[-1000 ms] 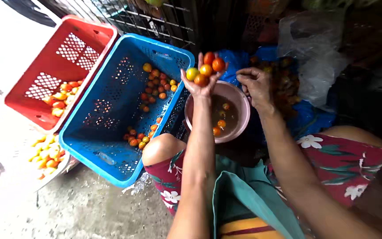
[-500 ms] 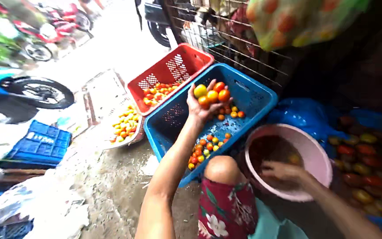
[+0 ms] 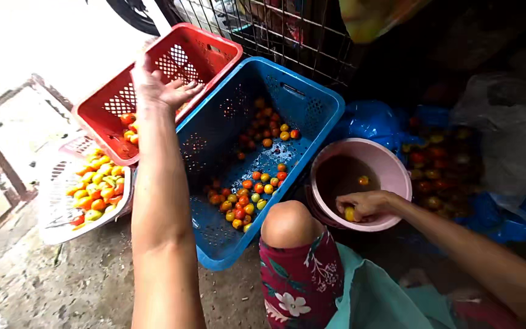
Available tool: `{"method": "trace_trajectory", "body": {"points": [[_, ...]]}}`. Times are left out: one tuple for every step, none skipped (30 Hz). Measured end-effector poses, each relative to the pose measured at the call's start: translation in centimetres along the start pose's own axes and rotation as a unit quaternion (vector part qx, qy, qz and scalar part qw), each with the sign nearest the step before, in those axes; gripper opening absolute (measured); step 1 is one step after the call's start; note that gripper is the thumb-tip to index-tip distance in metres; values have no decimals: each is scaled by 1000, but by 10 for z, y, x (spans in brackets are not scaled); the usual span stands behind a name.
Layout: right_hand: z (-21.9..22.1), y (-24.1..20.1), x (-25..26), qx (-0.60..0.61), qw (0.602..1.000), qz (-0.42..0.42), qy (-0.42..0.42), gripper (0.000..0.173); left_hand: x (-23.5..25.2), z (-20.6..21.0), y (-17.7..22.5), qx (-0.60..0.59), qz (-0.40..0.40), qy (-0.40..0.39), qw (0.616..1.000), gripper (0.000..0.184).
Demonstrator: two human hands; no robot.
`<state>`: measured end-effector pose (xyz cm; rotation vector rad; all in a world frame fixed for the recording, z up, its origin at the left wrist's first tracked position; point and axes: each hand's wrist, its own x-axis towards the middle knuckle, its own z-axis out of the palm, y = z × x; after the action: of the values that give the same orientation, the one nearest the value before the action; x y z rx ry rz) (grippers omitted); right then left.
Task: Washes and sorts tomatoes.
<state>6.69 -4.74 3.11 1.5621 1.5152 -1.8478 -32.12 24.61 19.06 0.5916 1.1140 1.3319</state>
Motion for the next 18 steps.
{"method": "trace_trajectory", "body": {"points": [[-2, 0, -8, 30, 999, -39, 21, 44, -11, 10, -13, 14, -11, -66, 998, 56], [-3, 0, -18, 68, 994, -62, 57, 42, -20, 19, -30, 41, -32, -121, 991, 45], [-4, 1, -27, 108, 986, -71, 104, 39, -28, 25, -50, 82, -60, -172, 980, 38], [-5, 5, -34, 139, 974, -70, 164, 34, -35, 31, -71, 137, -87, -219, 962, 36], [-6, 9, -39, 150, 956, -64, 243, 32, -40, 36, -92, 199, -101, -258, 940, 35], [-7, 13, -43, 129, 930, -65, 338, 33, -42, 40, -111, 270, -97, -281, 916, 35], [-7, 17, -47, 80, 894, -68, 436, 33, -39, 42, -129, 345, -77, -294, 888, 36], [-6, 21, -50, 33, 852, -75, 517, 37, -29, 43, -147, 414, -47, -296, 860, 37], [-2, 26, -52, -9, 811, -87, 578, 44, -16, 44, -164, 477, -18, -292, 829, 37], [7, 31, -53, -47, 778, -92, 620, 51, -2, 44, -181, 536, 8, -283, 795, 36], [18, 36, -53, -82, 750, -93, 649, 53, 11, 44, -199, 590, 30, -278, 758, 34], [30, 41, -51, -108, 730, -92, 669, 53, 22, 45, -218, 635, 51, -280, 718, 33], [41, 46, -46, -125, 712, -96, 685, 52, 31, 44, -238, 665, 69, -288, 686, 32], [50, 49, -40, -137, 692, -105, 701, 51, 38, 44, -259, 681, 90, -304, 660, 31], [55, 53, -33, -146, 673, -114, 716, 50, 42, 44, -279, 689, 111, -326, 638, 31], [55, 55, -29, -144, 663, -118, 725, 50, 46, 44, -299, 692, 140, -348, 617, 32], [53, 57, -27, -139, 659, -118, 730, 51, 50, 47, -317, 691, 166, -366, 600, 35], [51, 58, -26, -142, 658, -114, 731, 52, 55, 50, -334, 690, 183, -376, 591, 38]]}}
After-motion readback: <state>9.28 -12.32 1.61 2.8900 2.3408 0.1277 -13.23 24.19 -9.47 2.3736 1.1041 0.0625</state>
